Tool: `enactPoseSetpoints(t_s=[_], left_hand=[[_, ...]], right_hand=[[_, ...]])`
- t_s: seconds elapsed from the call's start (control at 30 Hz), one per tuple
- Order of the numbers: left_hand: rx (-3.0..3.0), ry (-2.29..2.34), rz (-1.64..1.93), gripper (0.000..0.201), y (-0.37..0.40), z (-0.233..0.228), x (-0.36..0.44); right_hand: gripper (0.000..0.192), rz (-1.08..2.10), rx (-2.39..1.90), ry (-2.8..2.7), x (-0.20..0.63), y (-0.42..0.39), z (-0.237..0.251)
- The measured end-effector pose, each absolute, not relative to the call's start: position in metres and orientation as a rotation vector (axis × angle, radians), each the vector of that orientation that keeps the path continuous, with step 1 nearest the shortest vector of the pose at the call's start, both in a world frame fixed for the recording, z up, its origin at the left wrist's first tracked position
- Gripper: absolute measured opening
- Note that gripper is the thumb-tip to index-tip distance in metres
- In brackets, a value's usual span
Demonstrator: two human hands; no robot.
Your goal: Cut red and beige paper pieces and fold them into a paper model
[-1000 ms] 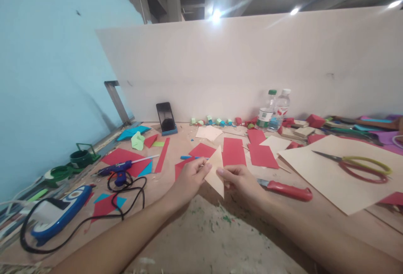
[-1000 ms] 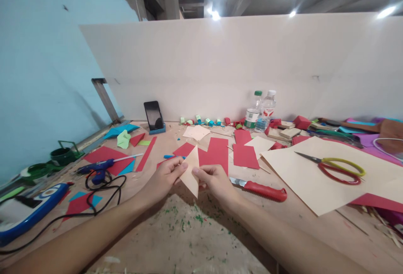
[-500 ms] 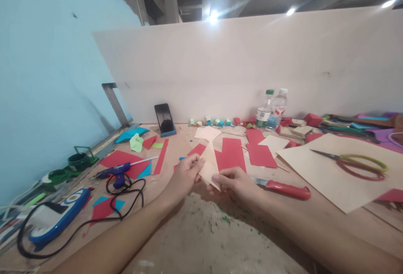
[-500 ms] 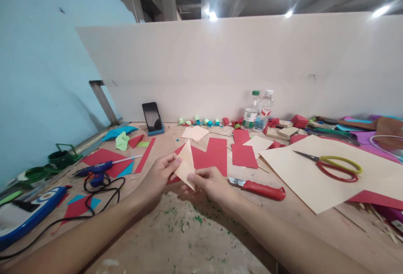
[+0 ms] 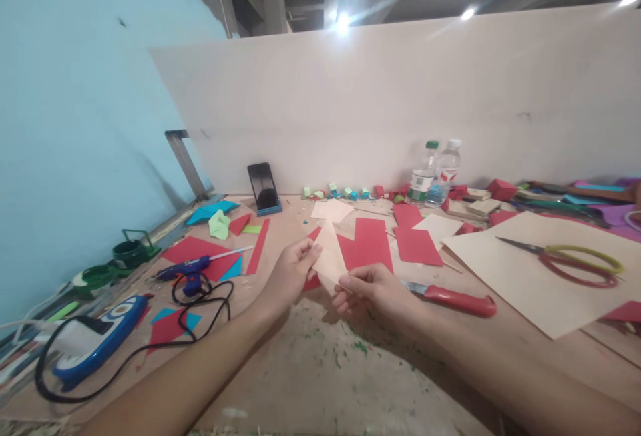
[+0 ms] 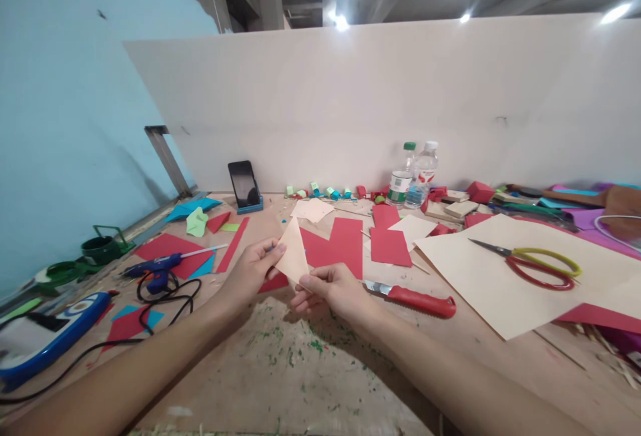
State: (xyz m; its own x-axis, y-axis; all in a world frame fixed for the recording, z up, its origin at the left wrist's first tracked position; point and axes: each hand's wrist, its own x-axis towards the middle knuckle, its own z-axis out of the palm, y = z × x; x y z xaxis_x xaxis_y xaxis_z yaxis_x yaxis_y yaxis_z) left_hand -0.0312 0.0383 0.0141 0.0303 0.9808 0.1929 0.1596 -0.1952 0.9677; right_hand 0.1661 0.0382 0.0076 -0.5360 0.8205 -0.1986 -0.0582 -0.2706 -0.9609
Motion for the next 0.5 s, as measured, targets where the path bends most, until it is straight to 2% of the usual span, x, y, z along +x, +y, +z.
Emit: enactPoseSetpoints(t_s=[0.5], left_hand=[[1.476, 1.303, 1.287, 0.049, 0.0462, 0.0147, -0.0396]], right_hand=[[0.059, 1.861, -0.977, -1.327, 0.167, 0.0394, 0.0107]])
